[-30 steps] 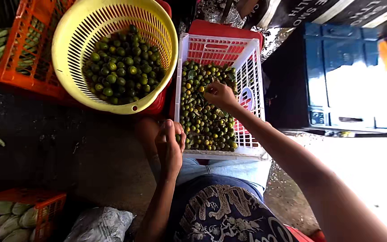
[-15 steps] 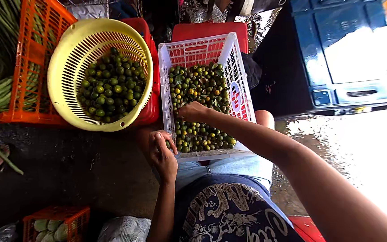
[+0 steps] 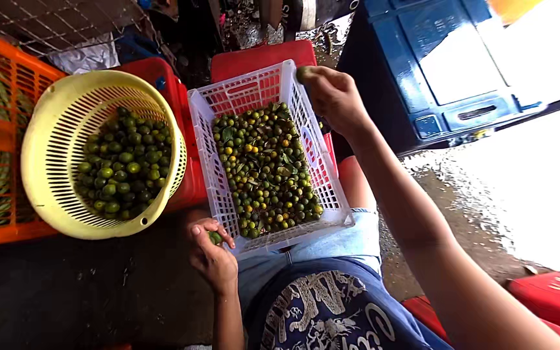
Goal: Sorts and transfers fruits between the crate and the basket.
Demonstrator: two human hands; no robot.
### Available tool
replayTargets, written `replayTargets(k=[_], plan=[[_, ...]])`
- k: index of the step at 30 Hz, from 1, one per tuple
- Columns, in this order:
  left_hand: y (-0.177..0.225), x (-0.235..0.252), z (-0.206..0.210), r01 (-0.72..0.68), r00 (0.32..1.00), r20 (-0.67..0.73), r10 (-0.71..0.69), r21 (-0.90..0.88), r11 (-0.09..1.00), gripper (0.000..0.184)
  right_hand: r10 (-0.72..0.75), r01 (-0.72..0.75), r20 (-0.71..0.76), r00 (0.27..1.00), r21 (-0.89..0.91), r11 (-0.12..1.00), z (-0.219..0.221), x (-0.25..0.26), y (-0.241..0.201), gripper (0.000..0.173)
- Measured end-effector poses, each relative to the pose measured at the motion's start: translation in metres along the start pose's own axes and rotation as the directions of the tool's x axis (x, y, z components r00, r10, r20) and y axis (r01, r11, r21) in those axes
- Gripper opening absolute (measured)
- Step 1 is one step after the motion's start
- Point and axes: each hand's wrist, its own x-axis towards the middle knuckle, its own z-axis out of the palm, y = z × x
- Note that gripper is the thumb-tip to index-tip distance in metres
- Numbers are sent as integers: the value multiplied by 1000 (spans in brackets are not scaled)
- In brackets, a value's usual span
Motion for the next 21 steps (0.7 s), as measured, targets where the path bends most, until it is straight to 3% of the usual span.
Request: replayTargets(k=[1,3,7,11,16,18,21], plan=[[0,1,0,-2,1000,8,2,13,1000,39,72,-64,-40,997,177,982,-20,-8,9,23],[2,2,2,-2,1000,18,1,43,999,40,145,-127,-26,989,346,930,-48,-34,26,23],[6,1,8,12,1000,-7,-12,99,995,42,127,-128,36,991,505,854,-64,-73,52,9],[9,0,12,34,999,-31,-30,139,990,44,65,-128,121,991,644,755,-64,-91,63,15],[9,0,12,19,1000,-19,-16,154,988,45,117,-251,222,968,833,494,-55,-91,54,28],[9,-1,12,14,1000,-20,-11,156,988,46,163,-251,192,968,791,558,-55,-90,52,33],[8,0,11,4,1000,-22,0,152,988,45,293,-218,-70,953,510,832,-66,-78,61,26]])
